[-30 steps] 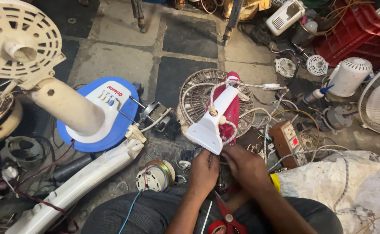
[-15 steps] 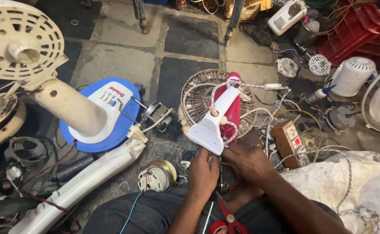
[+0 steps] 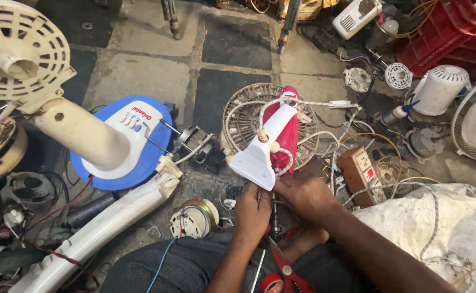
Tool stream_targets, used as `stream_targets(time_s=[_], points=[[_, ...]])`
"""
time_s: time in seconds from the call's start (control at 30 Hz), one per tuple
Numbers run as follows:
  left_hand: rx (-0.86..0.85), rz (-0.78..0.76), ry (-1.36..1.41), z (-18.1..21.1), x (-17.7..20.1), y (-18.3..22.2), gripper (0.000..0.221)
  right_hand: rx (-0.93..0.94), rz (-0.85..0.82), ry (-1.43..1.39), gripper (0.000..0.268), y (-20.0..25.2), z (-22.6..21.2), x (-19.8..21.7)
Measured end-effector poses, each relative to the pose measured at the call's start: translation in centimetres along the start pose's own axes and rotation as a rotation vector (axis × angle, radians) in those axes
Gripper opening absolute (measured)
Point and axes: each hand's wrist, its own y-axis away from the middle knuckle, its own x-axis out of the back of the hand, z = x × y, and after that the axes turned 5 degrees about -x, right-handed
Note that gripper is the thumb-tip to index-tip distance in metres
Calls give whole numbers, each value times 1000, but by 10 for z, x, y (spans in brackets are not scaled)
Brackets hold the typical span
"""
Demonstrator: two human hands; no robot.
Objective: The person sits on the floor and repairs a red and white electric iron by stripping, twisting, and taping wires at the cord entry point. The person uses red-handled shears to cut the wire and electrical tape to insulate the connections.
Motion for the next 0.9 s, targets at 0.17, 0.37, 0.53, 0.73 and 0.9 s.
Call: stream_targets(time_s=[0.17,0.37,0.53,0.73,0.9], points=[[21,8,-14,2,4,0,27,131,181,10,31,4,-1,7],[-18,19,-28,2,2,-2,24,245,182,42,41,5,4,16],[-50,28,12,2,3,0,24,224,93,-43,32,3,9,12],[-56,11,-54,2,3,1,25,17,19,-243,27,1,5,5],[-44,-4,-25,2,3,2,26,-72,87,-236,34,8,0,-2]])
